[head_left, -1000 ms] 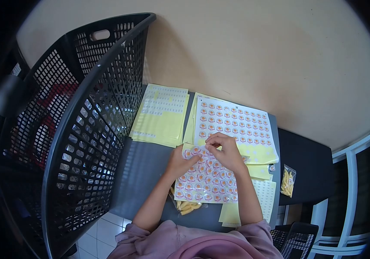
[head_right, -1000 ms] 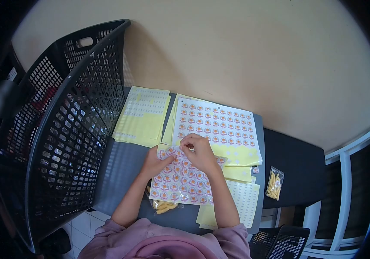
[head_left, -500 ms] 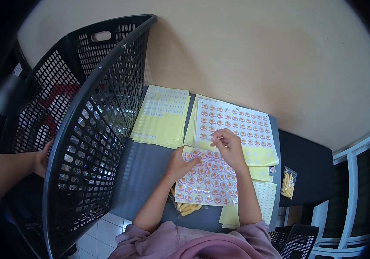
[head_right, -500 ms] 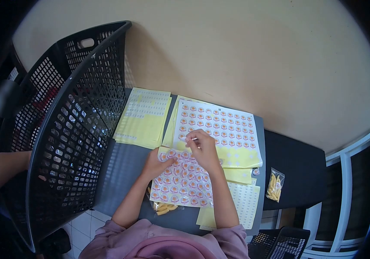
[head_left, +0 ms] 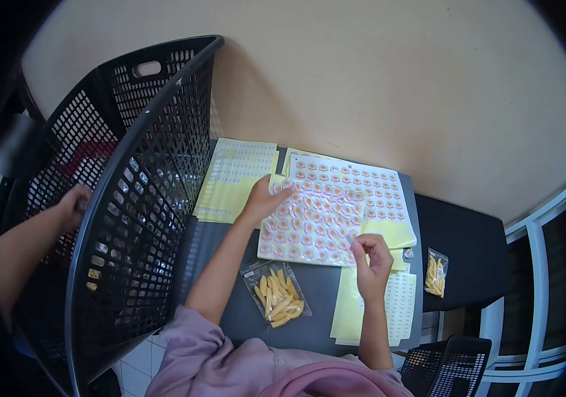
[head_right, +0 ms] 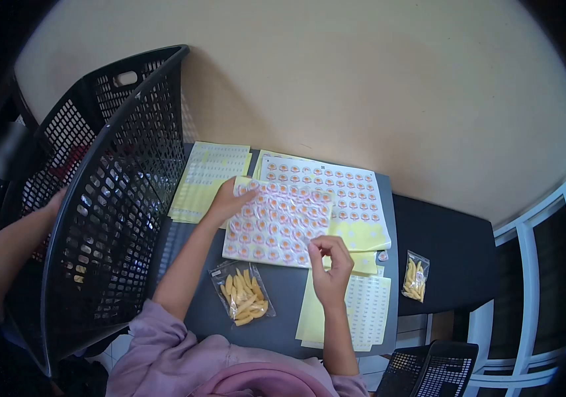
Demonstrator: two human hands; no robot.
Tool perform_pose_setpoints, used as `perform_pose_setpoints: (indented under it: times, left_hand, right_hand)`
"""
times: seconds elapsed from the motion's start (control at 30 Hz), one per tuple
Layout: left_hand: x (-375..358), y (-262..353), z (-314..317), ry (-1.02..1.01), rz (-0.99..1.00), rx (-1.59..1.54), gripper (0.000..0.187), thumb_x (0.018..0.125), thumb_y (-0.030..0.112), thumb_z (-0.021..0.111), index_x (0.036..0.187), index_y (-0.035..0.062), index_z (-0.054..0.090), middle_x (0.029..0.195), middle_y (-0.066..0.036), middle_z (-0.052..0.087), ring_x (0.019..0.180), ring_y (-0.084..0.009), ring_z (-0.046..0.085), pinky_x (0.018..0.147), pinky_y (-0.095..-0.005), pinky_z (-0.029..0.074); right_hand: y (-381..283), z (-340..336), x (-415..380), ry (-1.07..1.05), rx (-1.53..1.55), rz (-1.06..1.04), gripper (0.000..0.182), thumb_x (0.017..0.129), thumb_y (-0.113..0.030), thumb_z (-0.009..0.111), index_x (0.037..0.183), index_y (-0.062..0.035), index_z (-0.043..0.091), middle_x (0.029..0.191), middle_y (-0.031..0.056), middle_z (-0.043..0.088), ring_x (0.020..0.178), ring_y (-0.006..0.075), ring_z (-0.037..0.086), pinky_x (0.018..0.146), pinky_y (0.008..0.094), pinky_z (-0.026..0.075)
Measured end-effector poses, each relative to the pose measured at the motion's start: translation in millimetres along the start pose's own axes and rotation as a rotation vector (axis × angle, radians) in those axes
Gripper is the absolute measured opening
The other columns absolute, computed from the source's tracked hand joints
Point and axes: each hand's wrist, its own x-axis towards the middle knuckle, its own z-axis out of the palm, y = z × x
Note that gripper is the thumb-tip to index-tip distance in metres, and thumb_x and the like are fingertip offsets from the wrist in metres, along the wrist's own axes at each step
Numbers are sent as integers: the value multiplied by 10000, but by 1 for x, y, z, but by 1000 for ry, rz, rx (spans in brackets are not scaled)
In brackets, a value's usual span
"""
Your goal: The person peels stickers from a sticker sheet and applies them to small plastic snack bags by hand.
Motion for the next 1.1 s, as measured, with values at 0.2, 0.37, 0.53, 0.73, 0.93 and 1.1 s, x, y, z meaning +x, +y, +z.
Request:
perform_pose_setpoints:
  times: [0.2, 0.37, 0.53, 0.73, 0.93, 1.1]
  left_hand:
    - [-42, 33, -1, 349, 170, 618, 785, 753, 325, 638, 1305, -14, 195, 1221, -262, 345, 1158, -310, 354, 972, -351, 286]
    - [-152, 50, -30, -15, -469, 646, 459, 820, 355, 550, 1044, -35, 461, 800, -113, 581, 787, -226, 573, 650, -293, 457]
    - [-225, 16, -7, -99, -586, 91, 377, 856, 279, 513, 1038, -41, 432, 841, -110, 571, 747, -145, 577, 580, -239, 470]
    - [-234, -1, 17, 59, -299, 25, 305, 816, 18, 535, 1003, 12, 295, 906, -104, 516, 814, -97, 540, 654, -218, 468]
    - [-237, 6, 23, 146, -148, -425, 326, 833, -2, 481, 1084, 11, 274, 1101, -126, 459, 1002, -132, 473, 808, -236, 415]
    - [-230, 37, 28, 48, -87, -435, 397, 830, -39, 455, 1166, 12, 249, 1164, -110, 428, 1072, -132, 434, 873, -251, 381]
  right_hand:
    - [-2, -2, -58, -197, -11, 224, 59, 775, -22, 569, 819, 15, 580, 818, 84, 577, 706, 123, 542, 611, 229, 431]
    - [5, 10, -94, -407, 81, 422, 174, 843, -98, 520, 937, 46, 544, 917, 110, 559, 805, 161, 571, 703, 254, 454]
    - [-1, 18, -97, -490, 99, 443, 217, 860, -131, 499, 950, 60, 546, 916, 118, 563, 801, 166, 572, 696, 257, 458]
    - [-6, 26, -106, -568, 166, 431, 206, 861, -119, 490, 943, 56, 561, 906, 122, 565, 777, 167, 573, 676, 255, 457]
    - [-32, 27, -99, -479, 140, 226, 152, 809, -71, 547, 913, 34, 581, 862, 113, 567, 757, 184, 571, 659, 265, 456]
    - [-46, 17, -84, -195, -162, -258, 125, 699, -35, 634, 824, -36, 630, 784, 43, 560, 678, 170, 533, 586, 275, 415]
